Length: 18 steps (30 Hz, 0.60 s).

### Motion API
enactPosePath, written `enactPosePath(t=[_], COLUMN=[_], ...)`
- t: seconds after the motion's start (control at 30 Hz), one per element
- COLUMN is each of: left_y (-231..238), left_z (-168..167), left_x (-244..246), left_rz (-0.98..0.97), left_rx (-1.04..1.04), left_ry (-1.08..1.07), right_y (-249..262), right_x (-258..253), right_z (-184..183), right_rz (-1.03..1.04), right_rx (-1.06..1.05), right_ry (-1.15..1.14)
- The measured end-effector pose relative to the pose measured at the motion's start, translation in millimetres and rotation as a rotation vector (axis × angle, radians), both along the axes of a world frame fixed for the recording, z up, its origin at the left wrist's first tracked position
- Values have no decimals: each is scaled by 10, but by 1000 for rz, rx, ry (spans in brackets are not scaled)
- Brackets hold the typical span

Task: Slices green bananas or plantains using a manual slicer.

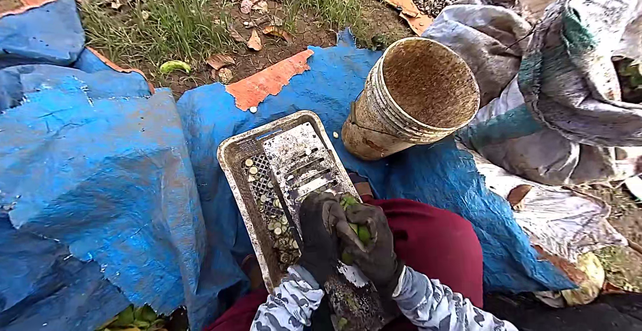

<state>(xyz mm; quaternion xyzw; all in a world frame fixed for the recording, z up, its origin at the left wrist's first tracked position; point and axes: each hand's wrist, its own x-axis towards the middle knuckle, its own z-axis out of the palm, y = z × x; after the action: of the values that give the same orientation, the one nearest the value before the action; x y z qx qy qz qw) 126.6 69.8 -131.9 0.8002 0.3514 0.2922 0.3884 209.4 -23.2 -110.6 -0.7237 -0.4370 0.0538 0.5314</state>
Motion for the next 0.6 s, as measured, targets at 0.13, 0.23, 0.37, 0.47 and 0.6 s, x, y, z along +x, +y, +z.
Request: enactPosePath(t=[0.13,0.23,0.37,0.47,0.6], left_y=[852,1069,369,-177,275], left_z=[-133,-93,201,118,-87], left_x=[284,380,109,-90,142], left_rz=[89,137,116,10,32], left_rx=[29,25,-102,-123,-16], left_ry=[249,261,-66,-113,51], right_y=[941,1160,445,-197,328], right_x=[299,394,158,-94,120], right_z=[-216,-105,216,166,-104], right_rz=[-10,47,81,27,-40], right_rx=[-134,-173,61,-9,-24], right_ry=[-77,-26,-77,-77,-92])
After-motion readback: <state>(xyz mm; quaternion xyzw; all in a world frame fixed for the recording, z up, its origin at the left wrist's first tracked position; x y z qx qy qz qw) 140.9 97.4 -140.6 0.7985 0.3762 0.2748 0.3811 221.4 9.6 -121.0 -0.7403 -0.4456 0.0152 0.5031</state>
